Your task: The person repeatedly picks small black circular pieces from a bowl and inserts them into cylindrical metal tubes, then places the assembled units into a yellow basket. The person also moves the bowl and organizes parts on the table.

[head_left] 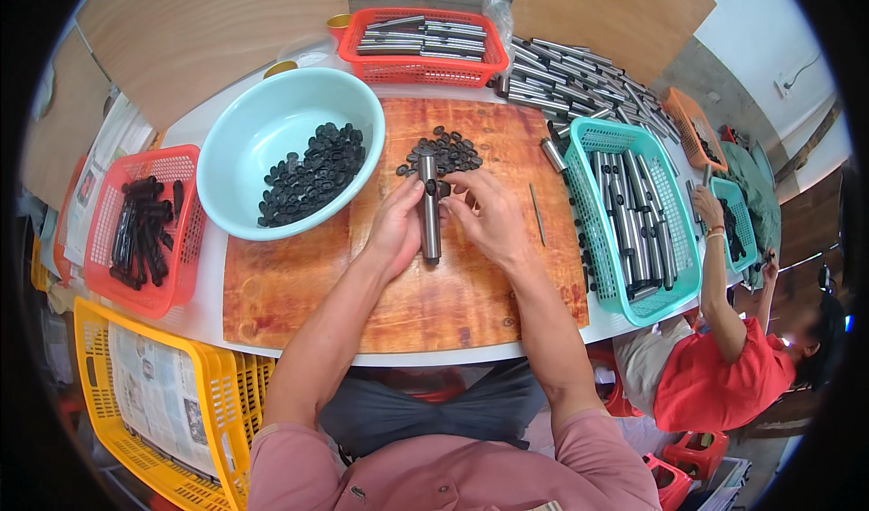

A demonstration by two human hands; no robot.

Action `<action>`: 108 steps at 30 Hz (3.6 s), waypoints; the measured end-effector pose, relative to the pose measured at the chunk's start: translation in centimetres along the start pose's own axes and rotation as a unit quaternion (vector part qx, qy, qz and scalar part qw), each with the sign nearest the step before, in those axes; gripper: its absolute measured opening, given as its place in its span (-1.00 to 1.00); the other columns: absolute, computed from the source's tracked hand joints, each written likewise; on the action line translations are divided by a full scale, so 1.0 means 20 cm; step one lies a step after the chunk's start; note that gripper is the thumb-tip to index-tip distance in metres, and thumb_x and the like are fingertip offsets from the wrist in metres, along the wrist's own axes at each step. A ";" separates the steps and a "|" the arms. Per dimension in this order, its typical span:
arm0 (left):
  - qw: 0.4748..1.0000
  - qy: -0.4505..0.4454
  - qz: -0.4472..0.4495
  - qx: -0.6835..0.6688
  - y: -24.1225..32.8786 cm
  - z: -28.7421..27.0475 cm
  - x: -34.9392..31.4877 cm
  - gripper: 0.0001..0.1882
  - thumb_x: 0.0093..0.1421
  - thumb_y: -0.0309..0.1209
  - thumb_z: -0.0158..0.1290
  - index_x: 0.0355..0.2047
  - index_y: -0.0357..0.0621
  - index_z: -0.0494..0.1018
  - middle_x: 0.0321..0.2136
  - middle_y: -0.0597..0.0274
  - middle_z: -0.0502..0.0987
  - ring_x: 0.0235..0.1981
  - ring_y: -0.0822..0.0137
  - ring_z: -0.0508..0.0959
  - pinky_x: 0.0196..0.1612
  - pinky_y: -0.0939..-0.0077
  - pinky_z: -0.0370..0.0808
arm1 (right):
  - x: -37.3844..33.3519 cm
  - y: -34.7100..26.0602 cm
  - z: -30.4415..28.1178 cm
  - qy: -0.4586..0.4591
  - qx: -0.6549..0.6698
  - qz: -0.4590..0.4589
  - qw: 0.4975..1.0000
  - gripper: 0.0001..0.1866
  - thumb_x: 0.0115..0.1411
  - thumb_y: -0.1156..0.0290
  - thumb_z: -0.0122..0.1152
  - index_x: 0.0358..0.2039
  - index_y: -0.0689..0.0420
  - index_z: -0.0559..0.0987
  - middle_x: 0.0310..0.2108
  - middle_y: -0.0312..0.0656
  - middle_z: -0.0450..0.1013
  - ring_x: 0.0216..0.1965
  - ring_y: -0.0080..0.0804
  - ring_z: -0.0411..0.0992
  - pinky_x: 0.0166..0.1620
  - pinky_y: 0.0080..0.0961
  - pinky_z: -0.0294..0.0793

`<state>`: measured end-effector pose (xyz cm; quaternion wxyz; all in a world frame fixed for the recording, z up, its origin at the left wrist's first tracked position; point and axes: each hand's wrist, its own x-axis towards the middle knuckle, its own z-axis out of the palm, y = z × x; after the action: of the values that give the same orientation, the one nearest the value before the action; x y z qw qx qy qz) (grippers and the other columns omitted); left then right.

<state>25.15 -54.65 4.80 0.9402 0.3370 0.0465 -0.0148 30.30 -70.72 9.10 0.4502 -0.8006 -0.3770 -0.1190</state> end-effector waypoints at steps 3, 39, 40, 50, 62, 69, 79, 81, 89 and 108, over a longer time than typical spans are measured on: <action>1.000 -0.011 -0.004 -0.001 0.00 0.02 -0.01 -0.62 0.49 -0.36 -0.16 0.26 -0.12 0.29 -0.03 0.17 0.52 -0.07 0.33 0.56 -0.05 0.34 0.54 | -0.02 0.04 0.03 0.020 -0.038 -0.057 0.997 -0.69 0.09 0.58 0.39 -0.11 0.18 0.63 -0.32 -0.12 0.52 -0.36 -0.29 0.56 -0.35 -0.42 0.57; 1.000 0.008 -0.015 0.019 0.02 0.08 -0.05 -0.68 0.48 -0.30 -0.12 0.14 -0.13 0.37 -0.10 0.24 0.52 -0.14 0.37 0.56 -0.15 0.42 0.55 | -0.03 0.02 0.09 0.048 -0.036 -0.095 0.994 -0.65 0.08 0.54 0.39 -0.07 0.17 0.62 -0.28 -0.11 0.52 -0.37 -0.22 0.55 -0.31 -0.35 0.56; 0.999 0.017 -0.018 0.027 0.01 0.07 -0.04 -0.69 0.48 -0.28 -0.11 0.11 -0.13 0.39 -0.15 0.24 0.53 -0.18 0.37 0.57 -0.19 0.44 0.54 | -0.03 0.02 0.11 0.055 0.002 -0.084 0.995 -0.64 0.08 0.52 0.40 -0.07 0.16 0.61 -0.31 -0.13 0.50 -0.41 -0.24 0.53 -0.33 -0.36 0.54; 0.992 -0.050 -0.111 0.018 -0.02 0.01 -0.05 -0.62 0.47 -0.13 -0.18 0.00 -0.17 0.41 -0.41 0.27 0.47 -0.50 0.39 0.44 -0.37 0.49 0.41 | -0.01 0.09 0.11 0.035 0.349 0.231 0.908 -0.54 0.24 0.45 0.31 0.12 0.32 0.46 -0.20 -0.14 0.52 -0.24 -0.49 0.49 -0.13 -0.54 0.50; 0.979 -0.006 -0.149 0.141 -0.01 0.09 -0.08 -0.52 0.49 0.00 -0.23 -0.07 -0.20 0.42 -0.55 0.30 0.42 -0.58 0.43 0.44 -0.49 0.52 0.43 | 0.00 0.06 0.04 0.012 0.447 0.314 0.838 -0.49 0.20 0.46 0.35 0.11 0.36 0.41 -0.27 -0.18 0.55 -0.34 -0.57 0.48 -0.27 -0.59 0.48; 0.984 -0.033 -0.129 0.115 -0.02 0.07 -0.08 -0.55 0.49 -0.01 -0.21 -0.06 -0.17 0.38 -0.51 0.28 0.44 -0.57 0.42 0.45 -0.51 0.55 0.42 | 0.00 0.09 0.06 0.011 0.461 0.302 0.835 -0.50 0.20 0.46 0.36 0.10 0.34 0.41 -0.32 -0.26 0.51 -0.40 -0.61 0.43 -0.33 -0.63 0.45; 0.985 -0.032 -0.137 0.096 -0.01 0.05 -0.07 -0.54 0.46 -0.01 -0.16 -0.10 -0.21 0.40 -0.47 0.22 0.49 -0.56 0.38 0.51 -0.50 0.53 0.48 | -0.01 0.09 0.05 -0.020 0.448 0.304 0.841 -0.48 0.23 0.36 0.35 0.15 0.27 0.43 -0.22 -0.20 0.55 -0.26 -0.56 0.47 -0.17 -0.57 0.49; 0.985 -0.031 -0.137 0.102 0.00 0.06 -0.07 -0.56 0.47 -0.03 -0.16 -0.11 -0.21 0.41 -0.48 0.22 0.50 -0.57 0.39 0.52 -0.50 0.55 0.48 | 0.00 0.07 0.04 -0.005 0.461 0.309 0.832 -0.49 0.22 0.43 0.34 0.12 0.33 0.41 -0.31 -0.24 0.52 -0.38 -0.58 0.44 -0.28 -0.60 0.47; 0.980 -0.052 -0.077 0.178 -0.01 0.07 -0.08 -0.55 0.49 -0.02 -0.17 -0.14 -0.19 0.41 -0.54 0.29 0.48 -0.64 0.52 0.47 -0.59 0.68 0.40 | 0.01 0.05 0.02 0.006 0.479 0.290 0.828 -0.48 0.22 0.47 0.33 0.14 0.34 0.39 -0.29 -0.20 0.54 -0.38 -0.58 0.45 -0.30 -0.60 0.46; 0.959 -0.093 0.011 0.268 0.01 0.09 -0.09 -0.59 0.47 -0.15 -0.05 0.05 -0.28 0.43 -0.37 0.24 0.54 -0.53 0.50 0.51 -0.46 0.70 0.44 | 0.01 0.07 -0.03 0.032 0.530 0.203 0.823 -0.46 0.22 0.54 0.31 0.20 0.29 0.38 -0.13 -0.11 0.58 -0.08 -0.45 0.56 0.03 -0.50 0.54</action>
<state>23.43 -55.70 6.45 0.8158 0.5742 -0.0502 -0.0471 31.49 -71.50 8.66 0.8307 -0.4931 -0.1962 0.1679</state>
